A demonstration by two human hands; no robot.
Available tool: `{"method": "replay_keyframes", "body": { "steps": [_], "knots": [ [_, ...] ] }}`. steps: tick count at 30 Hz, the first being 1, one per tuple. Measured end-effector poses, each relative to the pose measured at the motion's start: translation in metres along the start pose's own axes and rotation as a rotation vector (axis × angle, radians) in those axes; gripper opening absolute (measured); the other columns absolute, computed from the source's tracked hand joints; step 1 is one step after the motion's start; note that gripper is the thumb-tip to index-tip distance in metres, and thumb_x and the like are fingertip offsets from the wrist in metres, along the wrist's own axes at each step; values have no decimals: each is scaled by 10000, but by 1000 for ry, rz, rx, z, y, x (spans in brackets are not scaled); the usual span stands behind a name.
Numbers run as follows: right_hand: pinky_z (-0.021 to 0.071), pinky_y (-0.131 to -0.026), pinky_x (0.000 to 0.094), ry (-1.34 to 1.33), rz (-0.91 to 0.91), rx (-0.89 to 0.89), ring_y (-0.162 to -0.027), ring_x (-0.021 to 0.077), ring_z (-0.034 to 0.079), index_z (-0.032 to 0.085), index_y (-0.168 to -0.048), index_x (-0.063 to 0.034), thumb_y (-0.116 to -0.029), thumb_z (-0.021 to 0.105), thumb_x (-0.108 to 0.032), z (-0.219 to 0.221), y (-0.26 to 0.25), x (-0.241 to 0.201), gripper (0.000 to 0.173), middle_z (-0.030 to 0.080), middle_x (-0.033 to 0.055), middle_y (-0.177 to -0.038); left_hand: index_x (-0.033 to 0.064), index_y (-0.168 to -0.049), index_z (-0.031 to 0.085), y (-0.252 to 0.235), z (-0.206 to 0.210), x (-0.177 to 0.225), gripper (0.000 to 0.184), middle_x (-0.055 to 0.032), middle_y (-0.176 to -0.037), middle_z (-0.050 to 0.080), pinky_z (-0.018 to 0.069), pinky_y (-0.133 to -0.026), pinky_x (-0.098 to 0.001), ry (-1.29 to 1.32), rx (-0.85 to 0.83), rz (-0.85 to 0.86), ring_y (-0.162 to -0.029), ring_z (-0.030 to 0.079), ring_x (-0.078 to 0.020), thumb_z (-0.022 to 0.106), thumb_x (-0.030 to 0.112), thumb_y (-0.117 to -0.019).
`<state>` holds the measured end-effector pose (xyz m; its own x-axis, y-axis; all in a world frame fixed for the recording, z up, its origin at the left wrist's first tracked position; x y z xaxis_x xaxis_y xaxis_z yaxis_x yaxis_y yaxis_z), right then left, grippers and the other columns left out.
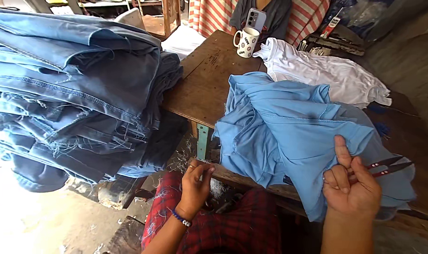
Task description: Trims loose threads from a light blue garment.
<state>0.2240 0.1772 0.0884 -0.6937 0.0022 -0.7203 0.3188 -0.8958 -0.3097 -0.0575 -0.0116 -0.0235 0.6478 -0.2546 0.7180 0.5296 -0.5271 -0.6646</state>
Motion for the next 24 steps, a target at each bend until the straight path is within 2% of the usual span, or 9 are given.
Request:
{"method": "replay_keyframes", "body": {
  "steps": [3,6,9,12,14,16,17,20,24],
  "knots": [
    [356,-386,95,101,-35,28,-404,-52,412,658,-1226,-12,-1083,364,-92,2,0,3,336,755,17,-1129,122,-1054,701,-19,5,37,326,-49,-1149,550,428,-999,-227,-4,30,123,-1113,529,-61,719,430,-951],
    [375,-389,104,140,-72,47,-417,-48,447,690,-1180,-29,-1038,504,-52,5,0,6,235,766,42,-1102,113,-1134,640,-66,33,93,294,-85,-1275,530,480,-1027,-290,29,-45,335,-1200,546,-129,728,333,-961],
    [368,-391,109,120,-71,98,-411,-51,430,697,-1164,-29,-1027,475,-26,5,1,8,261,768,43,-1045,25,-1247,656,-129,73,129,482,-256,-1425,517,456,-1074,-496,41,-253,485,-1305,521,-374,798,299,-877],
    [365,-396,114,111,-57,120,-409,-56,413,701,-1211,-20,-1024,495,-25,7,2,8,278,772,49,-1015,189,-1557,452,-183,126,129,1084,-314,-1652,179,180,-1169,-731,-199,-614,463,-1511,177,-539,853,644,-658],
    [349,-392,117,105,-56,144,-399,-47,385,690,-1243,-7,-1018,481,-18,10,2,7,307,716,10,-796,359,-1638,253,-203,159,126,1226,-302,-1676,97,13,-1138,-796,-398,-942,382,-1521,121,-552,842,720,-626],
    [327,-393,126,133,-68,171,-404,-38,351,652,-1310,5,-1011,488,-12,12,4,6,341,637,-8,-701,347,-1604,358,-210,183,121,1117,-276,-1531,445,129,-1134,-783,-465,-1129,346,-1418,387,-499,844,699,-662],
    [323,-400,128,175,-83,176,-421,-41,351,594,-1373,0,-1003,497,-8,13,6,6,383,690,15,-815,265,-1548,479,-212,191,121,1022,-248,-1403,572,252,-1108,-715,-467,-1178,356,-1325,489,-451,835,686,-688],
    [335,-450,149,359,-155,142,-502,-41,388,302,-1574,-1,-990,539,-28,15,19,2,631,729,41,-1139,38,-1247,695,-212,194,120,687,-188,-1121,715,464,-996,-605,-248,-1177,389,-1096,658,-346,879,477,-752],
    [442,-573,134,502,-373,83,-676,-53,554,324,-1521,105,-984,555,-1,22,41,-19,594,665,97,-1369,-7,-1111,712,-231,184,131,405,-90,-999,740,579,-887,-387,98,-1037,322,-933,702,-138,880,151,-778]
  ]
}}
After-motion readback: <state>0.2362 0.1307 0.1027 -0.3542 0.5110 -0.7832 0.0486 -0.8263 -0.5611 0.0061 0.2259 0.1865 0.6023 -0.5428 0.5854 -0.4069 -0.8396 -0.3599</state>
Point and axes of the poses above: each hand's wrist, its own y-axis away from the middle knuckle, its own z-axis out of the palm, x = y × z, the point moved 4 cm from there along -y, towards the middle knuckle
